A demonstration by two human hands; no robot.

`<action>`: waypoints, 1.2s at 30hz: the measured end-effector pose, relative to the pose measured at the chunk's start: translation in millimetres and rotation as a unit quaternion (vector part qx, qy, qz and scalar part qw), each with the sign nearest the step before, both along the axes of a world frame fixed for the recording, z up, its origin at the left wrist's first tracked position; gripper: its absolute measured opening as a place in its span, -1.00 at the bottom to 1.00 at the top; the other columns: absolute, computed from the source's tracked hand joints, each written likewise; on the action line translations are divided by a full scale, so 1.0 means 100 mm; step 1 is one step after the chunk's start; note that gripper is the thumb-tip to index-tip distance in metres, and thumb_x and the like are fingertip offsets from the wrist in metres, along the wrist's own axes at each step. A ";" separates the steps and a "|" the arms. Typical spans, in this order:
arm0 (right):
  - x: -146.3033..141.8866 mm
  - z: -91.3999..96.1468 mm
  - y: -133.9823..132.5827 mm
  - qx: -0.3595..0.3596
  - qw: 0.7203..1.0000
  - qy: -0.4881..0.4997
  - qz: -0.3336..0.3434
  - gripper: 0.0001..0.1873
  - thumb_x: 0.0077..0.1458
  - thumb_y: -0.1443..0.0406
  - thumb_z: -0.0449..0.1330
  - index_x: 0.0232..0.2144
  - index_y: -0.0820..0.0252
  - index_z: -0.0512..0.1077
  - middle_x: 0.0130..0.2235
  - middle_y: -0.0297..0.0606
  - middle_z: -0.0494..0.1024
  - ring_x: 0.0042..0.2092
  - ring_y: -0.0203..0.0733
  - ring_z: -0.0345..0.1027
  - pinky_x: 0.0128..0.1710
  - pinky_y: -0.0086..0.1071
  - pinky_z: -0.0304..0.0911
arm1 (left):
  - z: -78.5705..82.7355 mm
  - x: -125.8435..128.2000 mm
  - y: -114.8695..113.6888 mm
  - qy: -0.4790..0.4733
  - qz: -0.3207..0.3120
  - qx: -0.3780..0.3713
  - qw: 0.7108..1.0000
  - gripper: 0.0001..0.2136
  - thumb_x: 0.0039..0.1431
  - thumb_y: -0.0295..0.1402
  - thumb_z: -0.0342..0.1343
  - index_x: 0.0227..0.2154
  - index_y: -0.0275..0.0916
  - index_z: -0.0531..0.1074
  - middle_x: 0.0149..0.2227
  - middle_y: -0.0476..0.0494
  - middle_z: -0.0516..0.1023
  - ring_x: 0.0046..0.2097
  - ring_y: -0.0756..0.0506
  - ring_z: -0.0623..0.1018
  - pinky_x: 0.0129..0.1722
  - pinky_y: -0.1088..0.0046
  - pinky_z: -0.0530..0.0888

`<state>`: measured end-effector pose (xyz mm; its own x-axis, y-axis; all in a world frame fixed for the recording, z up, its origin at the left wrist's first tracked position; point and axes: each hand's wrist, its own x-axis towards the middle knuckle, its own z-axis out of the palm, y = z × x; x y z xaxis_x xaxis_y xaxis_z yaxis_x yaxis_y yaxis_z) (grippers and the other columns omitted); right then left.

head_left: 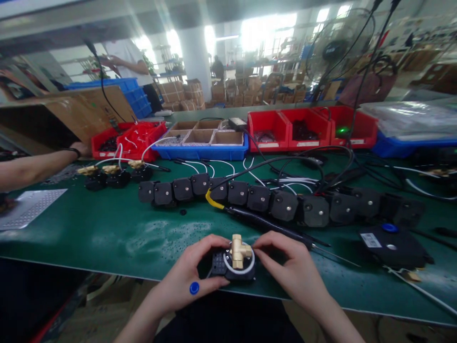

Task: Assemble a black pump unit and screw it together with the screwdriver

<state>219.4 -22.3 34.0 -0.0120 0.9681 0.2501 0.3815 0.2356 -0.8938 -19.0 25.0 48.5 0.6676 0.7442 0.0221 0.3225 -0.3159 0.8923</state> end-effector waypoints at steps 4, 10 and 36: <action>0.00 -0.01 0.00 0.070 0.995 -0.063 0.019 -0.84 0.18 0.46 0.15 -0.36 0.18 0.50 -0.34 -0.29 0.54 -0.29 -0.25 0.44 -0.26 -0.45 0.35 | 0.01 0.00 0.00 0.007 0.004 0.002 1.000 -0.51 0.05 -0.45 0.36 0.03 -0.04 0.38 0.05 -0.01 0.50 0.08 -0.11 0.49 0.10 0.40 0.37; 0.00 0.00 0.01 0.109 0.988 -0.102 0.043 -0.81 0.19 0.50 0.11 -0.38 0.19 0.44 -0.35 -0.28 0.51 -0.30 -0.26 0.44 -0.28 -0.45 0.36 | 0.04 0.03 -0.02 0.014 0.012 0.019 1.000 -0.53 0.05 -0.44 0.35 0.02 -0.05 0.39 0.05 -0.03 0.52 0.07 -0.12 0.50 0.10 0.40 0.37; 0.10 0.04 -0.03 0.188 0.919 -0.313 -0.151 -0.76 0.26 0.32 0.06 -0.07 0.20 0.42 -0.09 -0.09 0.52 -0.07 -0.02 0.44 -0.06 -0.17 0.38 | -0.23 0.11 -0.38 -0.034 0.163 0.127 0.978 -0.61 0.06 -0.46 0.26 -0.03 -0.16 0.38 0.02 -0.20 0.52 0.06 -0.23 0.53 0.08 0.15 0.47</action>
